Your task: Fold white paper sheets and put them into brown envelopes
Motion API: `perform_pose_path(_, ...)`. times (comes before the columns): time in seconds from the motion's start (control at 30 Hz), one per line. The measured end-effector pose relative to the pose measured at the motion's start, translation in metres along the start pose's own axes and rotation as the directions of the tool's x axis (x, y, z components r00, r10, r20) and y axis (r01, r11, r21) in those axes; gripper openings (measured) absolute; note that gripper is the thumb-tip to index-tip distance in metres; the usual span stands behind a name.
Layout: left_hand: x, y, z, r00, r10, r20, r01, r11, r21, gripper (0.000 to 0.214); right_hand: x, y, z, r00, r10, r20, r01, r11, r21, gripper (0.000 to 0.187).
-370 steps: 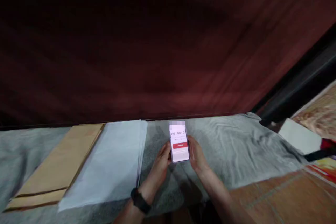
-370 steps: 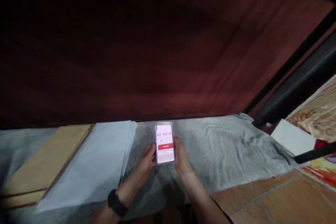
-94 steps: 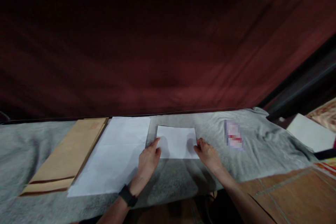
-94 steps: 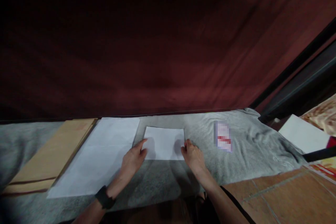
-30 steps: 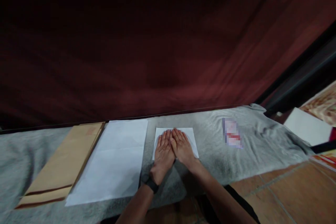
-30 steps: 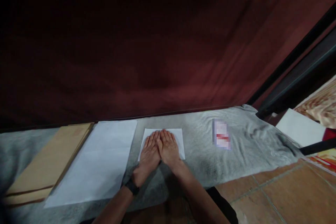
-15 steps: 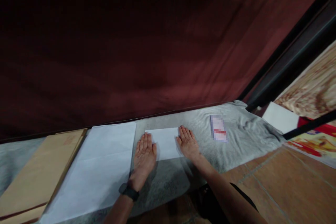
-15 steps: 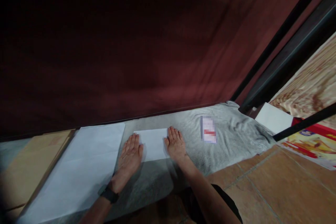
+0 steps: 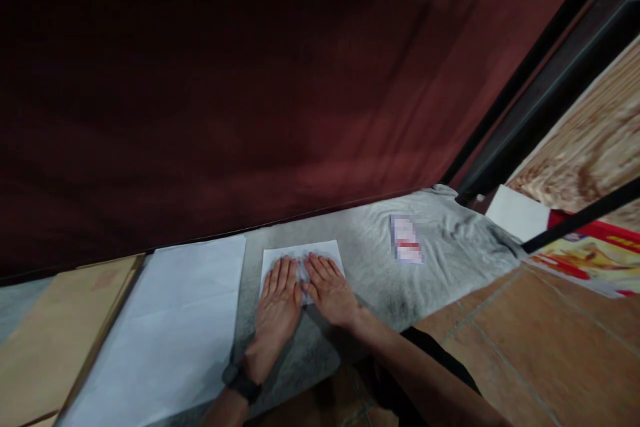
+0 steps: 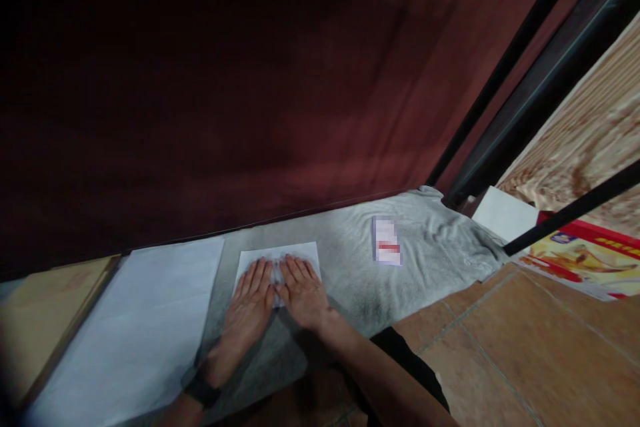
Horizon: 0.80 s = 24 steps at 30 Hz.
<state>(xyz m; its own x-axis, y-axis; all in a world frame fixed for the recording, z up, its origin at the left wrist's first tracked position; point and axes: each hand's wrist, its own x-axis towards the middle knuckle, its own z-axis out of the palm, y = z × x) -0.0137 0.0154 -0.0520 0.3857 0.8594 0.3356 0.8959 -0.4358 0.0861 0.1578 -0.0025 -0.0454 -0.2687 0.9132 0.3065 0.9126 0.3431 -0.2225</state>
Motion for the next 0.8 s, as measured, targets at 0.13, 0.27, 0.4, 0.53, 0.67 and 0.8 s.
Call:
perform_pose_path(0.13, -0.004, -0.002, 0.007, 0.999, -0.029, 0.029, 0.029, 1.0, 0.007, 0.057, -0.005, 0.005, 0.005, 0.999, 0.027, 0.029, -0.027, 1.0, -0.007, 0.052)
perform_pose_path(0.27, -0.009, -0.012, 0.007, 0.997, -0.077, 0.013, 0.077, 0.997, -0.016, 0.059, -0.008, 0.025, -0.001, 0.995, 0.091, 0.051, -0.088, 0.994, -0.061, 0.056)
perform_pose_path(0.4, -0.014, -0.02, 0.004, 0.994, -0.106, 0.01, 0.106, 0.994, -0.028, 0.062, -0.013, 0.04, -0.005, 0.991, 0.124, 0.053, -0.119, 0.989, -0.094, 0.057)
perform_pose_path(0.53, -0.018, -0.024, 0.004, 0.99, -0.143, 0.014, 0.143, 0.989, -0.023, 0.063, -0.019, 0.05, -0.009, 0.984, 0.173, 0.045, -0.167, 0.978, -0.122, 0.057)
perform_pose_path(0.67, -0.021, -0.024, 0.004, 0.985, -0.172, 0.028, 0.172, 0.985, -0.008, 0.063, -0.02, 0.058, -0.021, 0.966, 0.259, 0.016, -0.253, 0.955, -0.158, 0.054)
perform_pose_path(0.8, -0.022, -0.022, 0.003, 0.984, -0.174, 0.038, 0.174, 0.985, 0.013, 0.061, -0.015, 0.058, -0.034, 0.936, 0.351, 0.038, -0.346, 0.933, -0.1, 0.043)
